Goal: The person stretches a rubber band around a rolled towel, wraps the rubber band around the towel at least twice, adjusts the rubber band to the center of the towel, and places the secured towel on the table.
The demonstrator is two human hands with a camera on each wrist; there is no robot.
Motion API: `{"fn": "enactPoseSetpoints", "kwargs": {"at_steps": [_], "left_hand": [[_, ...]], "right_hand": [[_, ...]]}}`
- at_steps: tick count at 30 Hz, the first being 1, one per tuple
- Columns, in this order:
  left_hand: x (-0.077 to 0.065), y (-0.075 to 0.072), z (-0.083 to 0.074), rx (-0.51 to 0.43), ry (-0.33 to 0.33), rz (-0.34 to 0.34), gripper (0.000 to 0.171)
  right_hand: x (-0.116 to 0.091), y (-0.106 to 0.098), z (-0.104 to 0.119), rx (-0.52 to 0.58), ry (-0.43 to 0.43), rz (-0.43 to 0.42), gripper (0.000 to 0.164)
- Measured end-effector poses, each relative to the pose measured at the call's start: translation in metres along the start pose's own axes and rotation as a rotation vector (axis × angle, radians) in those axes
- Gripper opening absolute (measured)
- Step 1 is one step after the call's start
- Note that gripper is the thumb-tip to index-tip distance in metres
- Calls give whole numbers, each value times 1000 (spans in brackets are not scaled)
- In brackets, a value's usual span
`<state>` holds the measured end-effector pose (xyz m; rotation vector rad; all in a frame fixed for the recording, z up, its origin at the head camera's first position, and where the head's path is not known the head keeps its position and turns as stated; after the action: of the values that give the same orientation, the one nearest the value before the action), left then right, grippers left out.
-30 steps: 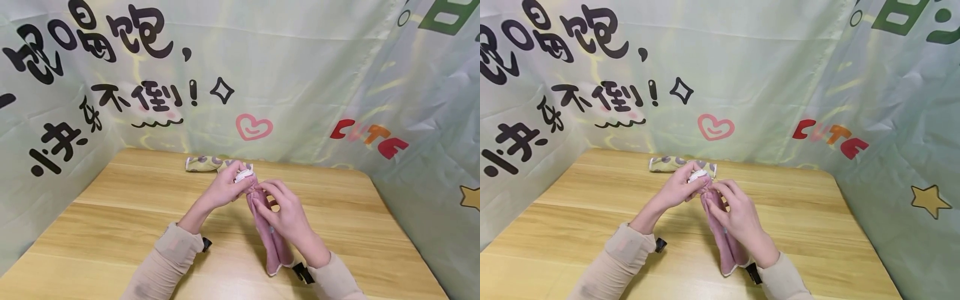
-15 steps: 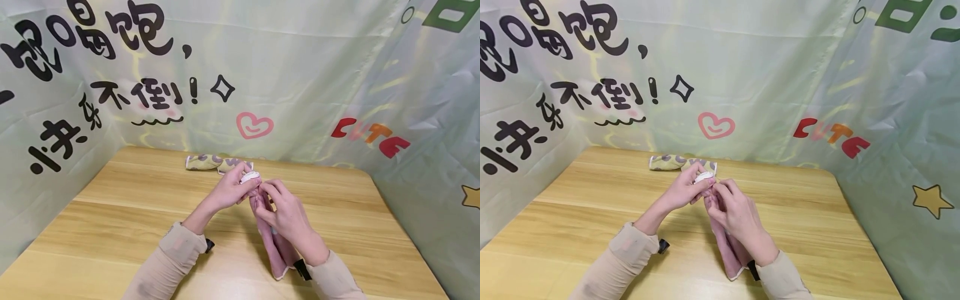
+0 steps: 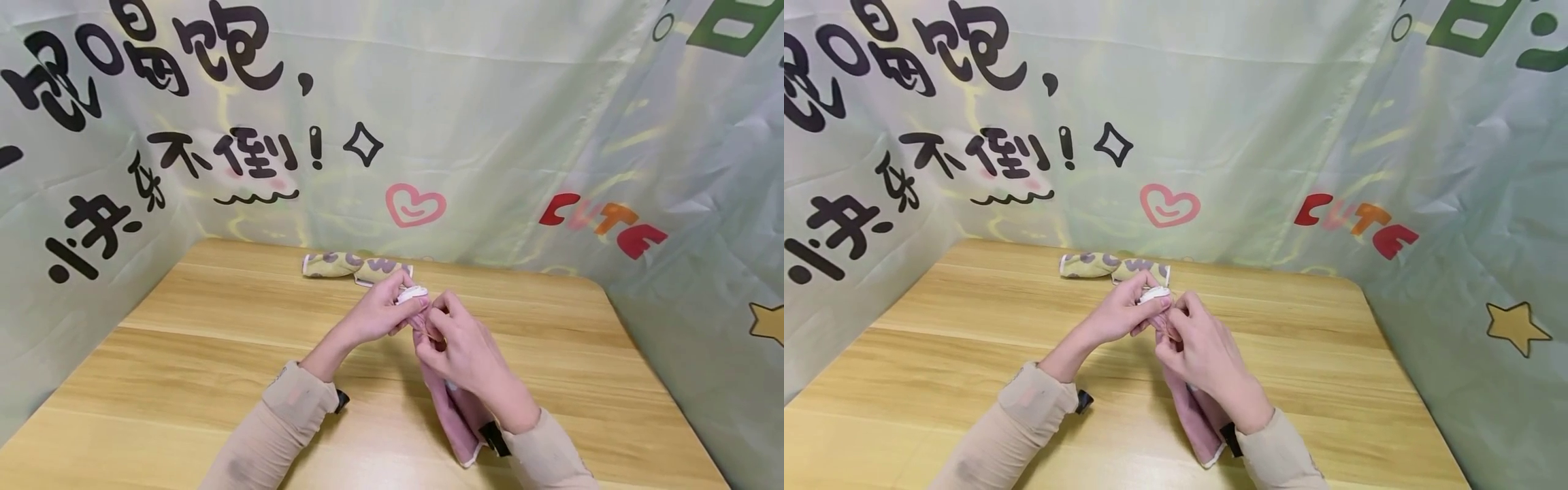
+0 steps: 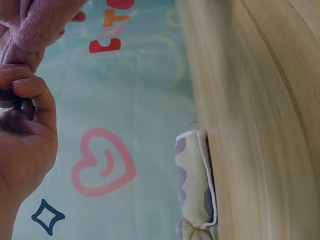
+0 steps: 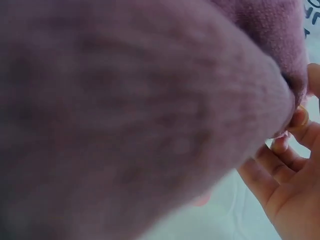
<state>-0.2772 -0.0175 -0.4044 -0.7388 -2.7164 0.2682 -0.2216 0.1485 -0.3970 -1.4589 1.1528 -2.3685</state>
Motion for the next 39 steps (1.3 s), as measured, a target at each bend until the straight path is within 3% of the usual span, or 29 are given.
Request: {"fn": "enactPoseSetpoints", "kwargs": {"at_steps": [5,11,18,24,29,33,36,39], "left_hand": [[1,-1,-1,25,19,-36,15],[1,-7,-1,79,4,-158,16],[0,-20,-5,49,-2,-285,16],[-1,-20,-10,41,-2,-215,18],[-2,-19,-16,169,51,-192,23],[-3,-23,-17,290,161,-122,40],[-6,-26,-18,307,246,-46,50],[-8,-26,-19,303,273,6,40]], "right_hand": [[3,-4,1,43,13,-7,26],[2,-2,2,64,55,-16,23],[1,6,1,75,41,3,28],[2,6,-1,133,1,-78,39],[0,2,-3,271,38,-103,38],[-1,2,-4,420,178,-53,35],[-2,2,-3,509,264,13,34],[-1,2,-2,581,286,103,32]]}}
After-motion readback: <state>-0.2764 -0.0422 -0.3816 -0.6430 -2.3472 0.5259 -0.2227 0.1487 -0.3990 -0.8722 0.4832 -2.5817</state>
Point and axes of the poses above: each hand's wrist, its own x-axis towards the middle knuckle, its own y-axis out of the palm, z = x × y, the point moved 3 cm from there along x, towards the middle knuckle, and after that the axes turned 5 degrees about x, right-handed, at the moved point
